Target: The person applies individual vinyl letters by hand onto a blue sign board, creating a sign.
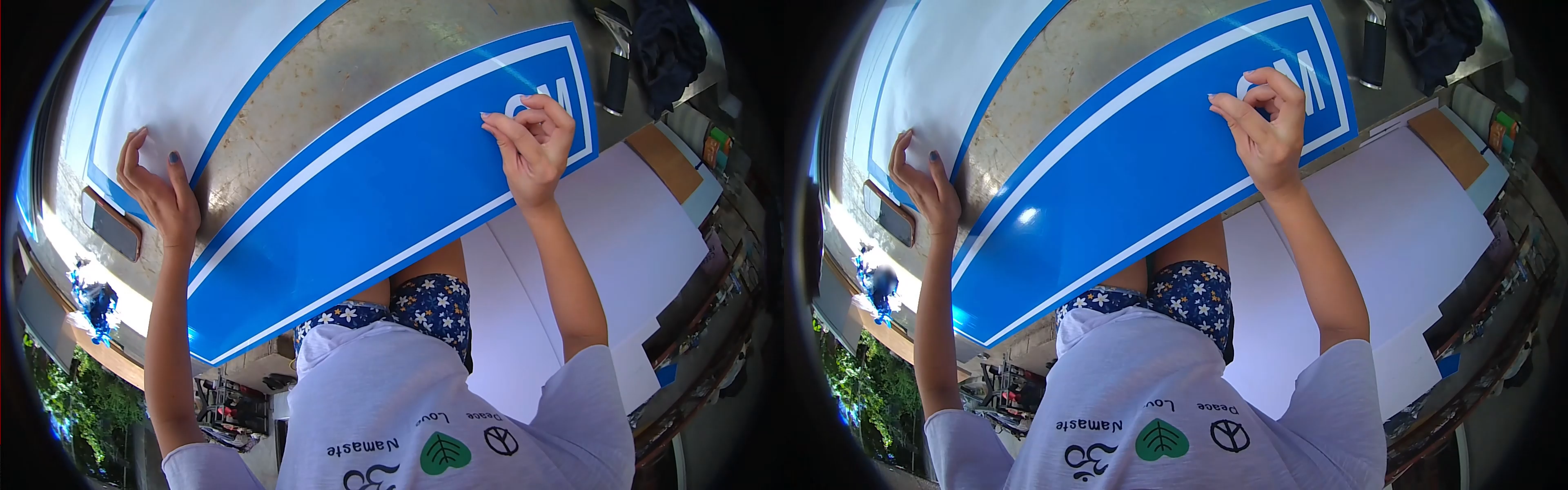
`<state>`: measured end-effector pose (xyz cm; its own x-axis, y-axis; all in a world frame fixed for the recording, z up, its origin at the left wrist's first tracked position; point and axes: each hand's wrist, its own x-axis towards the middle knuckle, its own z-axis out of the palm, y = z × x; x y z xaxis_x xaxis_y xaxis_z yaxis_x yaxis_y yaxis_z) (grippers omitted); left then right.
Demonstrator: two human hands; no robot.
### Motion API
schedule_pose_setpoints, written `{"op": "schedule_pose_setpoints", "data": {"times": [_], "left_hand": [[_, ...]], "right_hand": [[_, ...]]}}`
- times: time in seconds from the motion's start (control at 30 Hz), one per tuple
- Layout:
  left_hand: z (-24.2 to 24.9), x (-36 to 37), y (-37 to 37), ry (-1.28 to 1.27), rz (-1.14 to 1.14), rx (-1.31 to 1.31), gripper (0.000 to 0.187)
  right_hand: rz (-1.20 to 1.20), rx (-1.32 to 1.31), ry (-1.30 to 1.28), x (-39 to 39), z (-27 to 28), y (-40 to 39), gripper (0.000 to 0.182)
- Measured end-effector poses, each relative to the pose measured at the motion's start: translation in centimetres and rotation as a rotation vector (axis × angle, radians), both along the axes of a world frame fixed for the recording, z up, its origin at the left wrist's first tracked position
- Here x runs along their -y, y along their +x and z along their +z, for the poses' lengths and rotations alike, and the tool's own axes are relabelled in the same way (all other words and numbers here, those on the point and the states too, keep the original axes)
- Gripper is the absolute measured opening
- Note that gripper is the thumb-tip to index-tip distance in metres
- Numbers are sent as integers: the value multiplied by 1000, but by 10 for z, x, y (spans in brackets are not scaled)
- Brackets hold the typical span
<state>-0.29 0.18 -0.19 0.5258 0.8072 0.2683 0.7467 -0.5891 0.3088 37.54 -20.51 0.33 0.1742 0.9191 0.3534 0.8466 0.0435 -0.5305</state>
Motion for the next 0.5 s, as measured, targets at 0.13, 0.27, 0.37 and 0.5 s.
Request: {"op": "schedule_pose_setpoints", "data": {"times": [0.13,0.27,0.37,0.5], "left_hand": [[1,0,1,-1,0,-6,44],[0,0,0,2,-5,3,44],[-1,0,0,7,-12,3,44],[-1,0,-1,13,-8,-7,43]], "right_hand": [[-15,12,20,-1,0,-1,24],[-30,48,20,-1,0,-3,21],[-10,68,32,0,-1,-3,21],[-24,60,9,-2,-2,-5,22]]}}
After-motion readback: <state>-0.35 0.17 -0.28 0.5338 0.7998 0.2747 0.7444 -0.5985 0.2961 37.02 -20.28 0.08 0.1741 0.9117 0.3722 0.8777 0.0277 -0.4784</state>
